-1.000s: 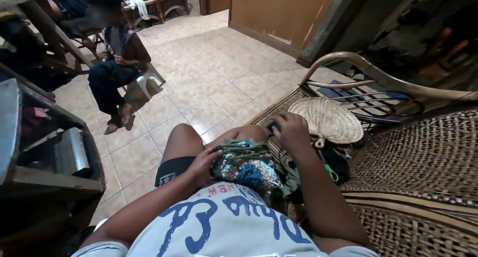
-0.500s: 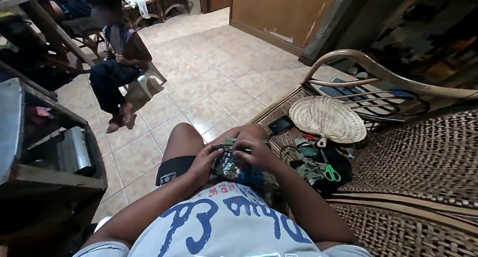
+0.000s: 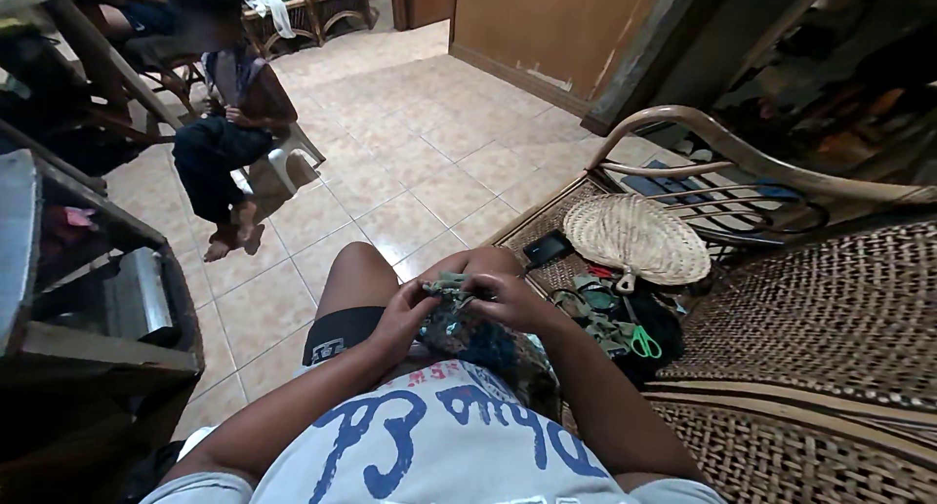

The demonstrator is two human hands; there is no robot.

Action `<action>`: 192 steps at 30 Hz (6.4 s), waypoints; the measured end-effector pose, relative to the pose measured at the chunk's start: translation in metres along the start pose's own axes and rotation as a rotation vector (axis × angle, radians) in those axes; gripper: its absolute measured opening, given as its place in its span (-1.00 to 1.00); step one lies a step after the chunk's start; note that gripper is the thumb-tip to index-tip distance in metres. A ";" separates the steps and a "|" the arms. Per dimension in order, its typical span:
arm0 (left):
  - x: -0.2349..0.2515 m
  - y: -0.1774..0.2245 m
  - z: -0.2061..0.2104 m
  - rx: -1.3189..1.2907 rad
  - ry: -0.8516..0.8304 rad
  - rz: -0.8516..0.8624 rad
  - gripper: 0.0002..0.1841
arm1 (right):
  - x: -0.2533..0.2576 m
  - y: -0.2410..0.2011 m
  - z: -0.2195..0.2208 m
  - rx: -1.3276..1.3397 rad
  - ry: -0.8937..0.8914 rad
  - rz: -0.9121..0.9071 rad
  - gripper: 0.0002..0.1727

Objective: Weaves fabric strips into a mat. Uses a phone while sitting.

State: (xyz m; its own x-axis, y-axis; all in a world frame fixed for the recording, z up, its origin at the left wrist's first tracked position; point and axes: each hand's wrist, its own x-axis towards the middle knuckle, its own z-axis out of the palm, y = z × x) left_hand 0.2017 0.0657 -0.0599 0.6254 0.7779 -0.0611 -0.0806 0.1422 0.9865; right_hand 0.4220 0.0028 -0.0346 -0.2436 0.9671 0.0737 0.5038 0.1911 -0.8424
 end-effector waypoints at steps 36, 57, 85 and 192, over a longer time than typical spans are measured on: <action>0.006 0.008 -0.008 -0.193 -0.118 -0.230 -0.79 | -0.006 0.006 0.028 -0.329 0.258 -0.182 -0.71; 0.106 0.100 -0.056 0.031 0.046 0.057 -0.61 | -0.015 -0.006 0.036 -0.406 0.109 -0.051 -0.65; 0.023 0.014 0.005 -0.047 0.035 -0.388 -0.67 | -0.008 0.000 0.031 -0.492 0.189 -0.183 -0.72; -0.001 0.008 0.002 -0.031 -0.088 -0.214 -0.77 | 0.001 -0.007 0.019 -0.034 0.074 -0.179 -0.76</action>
State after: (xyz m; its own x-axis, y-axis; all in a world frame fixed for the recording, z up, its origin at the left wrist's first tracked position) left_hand 0.2017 0.0648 -0.0514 0.6959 0.6720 -0.2534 0.0381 0.3179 0.9474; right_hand 0.4029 -0.0006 -0.0389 -0.2714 0.9265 0.2608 0.4860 0.3658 -0.7937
